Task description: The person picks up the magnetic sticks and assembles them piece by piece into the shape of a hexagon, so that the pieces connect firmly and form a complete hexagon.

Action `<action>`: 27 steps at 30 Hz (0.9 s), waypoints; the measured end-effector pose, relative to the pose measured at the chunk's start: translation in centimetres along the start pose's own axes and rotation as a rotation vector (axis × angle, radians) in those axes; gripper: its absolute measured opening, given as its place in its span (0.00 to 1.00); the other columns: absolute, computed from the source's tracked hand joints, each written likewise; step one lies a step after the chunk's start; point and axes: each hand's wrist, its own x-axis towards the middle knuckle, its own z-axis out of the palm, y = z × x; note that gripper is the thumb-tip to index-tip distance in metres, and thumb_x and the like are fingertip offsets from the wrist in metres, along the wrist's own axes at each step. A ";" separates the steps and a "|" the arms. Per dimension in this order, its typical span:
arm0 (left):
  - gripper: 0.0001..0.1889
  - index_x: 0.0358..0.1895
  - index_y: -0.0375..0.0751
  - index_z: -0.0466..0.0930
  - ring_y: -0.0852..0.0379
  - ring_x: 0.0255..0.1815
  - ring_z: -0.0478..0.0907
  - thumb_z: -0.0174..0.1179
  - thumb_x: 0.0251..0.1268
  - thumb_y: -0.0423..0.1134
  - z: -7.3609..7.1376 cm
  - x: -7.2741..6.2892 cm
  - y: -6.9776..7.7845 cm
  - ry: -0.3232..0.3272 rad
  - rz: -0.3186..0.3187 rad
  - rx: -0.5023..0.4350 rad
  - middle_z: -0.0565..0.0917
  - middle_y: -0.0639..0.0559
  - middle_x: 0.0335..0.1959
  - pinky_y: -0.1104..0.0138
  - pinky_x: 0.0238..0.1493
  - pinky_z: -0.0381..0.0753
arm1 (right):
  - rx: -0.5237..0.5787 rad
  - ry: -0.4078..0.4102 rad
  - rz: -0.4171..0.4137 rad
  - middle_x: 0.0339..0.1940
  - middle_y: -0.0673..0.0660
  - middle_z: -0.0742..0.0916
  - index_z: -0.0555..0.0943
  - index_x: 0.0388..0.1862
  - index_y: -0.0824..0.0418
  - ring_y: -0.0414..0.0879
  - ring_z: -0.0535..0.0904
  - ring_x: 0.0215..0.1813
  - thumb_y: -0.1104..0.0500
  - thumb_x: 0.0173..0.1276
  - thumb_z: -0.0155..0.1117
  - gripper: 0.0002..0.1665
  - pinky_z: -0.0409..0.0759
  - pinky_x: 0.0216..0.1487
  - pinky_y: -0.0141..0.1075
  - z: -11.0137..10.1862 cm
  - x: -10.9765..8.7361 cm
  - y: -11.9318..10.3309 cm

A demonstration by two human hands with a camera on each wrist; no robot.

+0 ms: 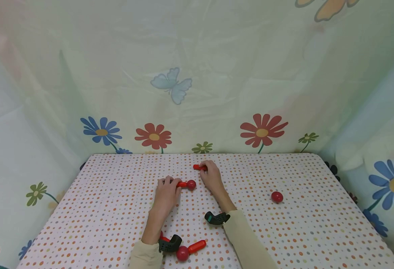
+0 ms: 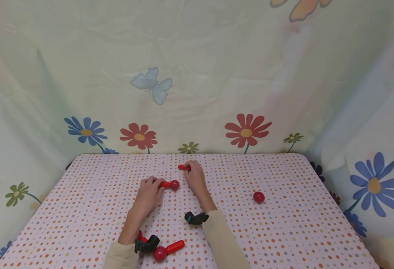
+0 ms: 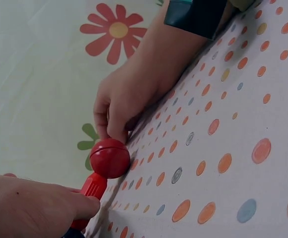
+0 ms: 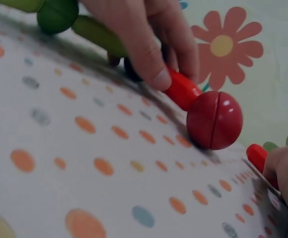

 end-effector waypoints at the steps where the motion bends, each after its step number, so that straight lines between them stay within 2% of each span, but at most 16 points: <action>1: 0.15 0.56 0.46 0.79 0.39 0.57 0.69 0.58 0.69 0.40 0.0 0.0 0.0 -0.002 -0.002 -0.004 0.77 0.43 0.50 0.47 0.55 0.73 | 0.028 0.009 0.021 0.46 0.60 0.83 0.80 0.44 0.63 0.51 0.77 0.46 0.68 0.62 0.58 0.11 0.76 0.50 0.43 0.0 0.0 0.0; 5: 0.15 0.56 0.46 0.79 0.37 0.57 0.70 0.58 0.69 0.40 0.1 0.0 0.0 -0.014 -0.008 -0.029 0.76 0.43 0.51 0.46 0.56 0.72 | 0.139 0.042 0.132 0.49 0.58 0.83 0.80 0.50 0.60 0.49 0.78 0.47 0.64 0.64 0.58 0.15 0.77 0.48 0.39 -0.2 -0.6 -0.1; 10: 0.15 0.57 0.46 0.78 0.36 0.59 0.69 0.57 0.70 0.41 0.1 0.0 -0.1 -0.032 -0.019 -0.069 0.76 0.43 0.54 0.45 0.59 0.70 | 0.213 0.057 0.211 0.50 0.57 0.81 0.81 0.56 0.55 0.47 0.76 0.45 0.61 0.64 0.58 0.20 0.75 0.45 0.34 -1.1 -2.3 -0.5; 14: 0.15 0.56 0.45 0.79 0.36 0.58 0.69 0.58 0.69 0.40 0.0 0.1 -0.2 -0.013 -0.015 -0.077 0.76 0.42 0.53 0.44 0.58 0.70 | 0.212 0.069 0.225 0.49 0.57 0.81 0.83 0.55 0.54 0.46 0.73 0.42 0.61 0.64 0.59 0.20 0.71 0.40 0.31 -1.7 -4.1 -0.7; 21: 0.15 0.56 0.45 0.79 0.37 0.57 0.69 0.58 0.69 0.39 0.0 0.1 -0.3 -0.001 -0.005 -0.073 0.76 0.42 0.52 0.45 0.57 0.70 | 0.184 0.085 0.258 0.50 0.54 0.80 0.83 0.52 0.53 0.43 0.73 0.43 0.60 0.63 0.62 0.17 0.72 0.39 0.28 -2.6 -6.3 -1.3; 27: 0.15 0.57 0.45 0.79 0.37 0.57 0.69 0.58 0.69 0.39 0.1 0.1 -0.3 -0.012 -0.002 -0.079 0.77 0.43 0.51 0.45 0.57 0.70 | 0.185 0.041 0.221 0.46 0.55 0.81 0.84 0.48 0.56 0.44 0.70 0.38 0.62 0.63 0.63 0.14 0.69 0.35 0.28 -3.2 -7.5 -1.6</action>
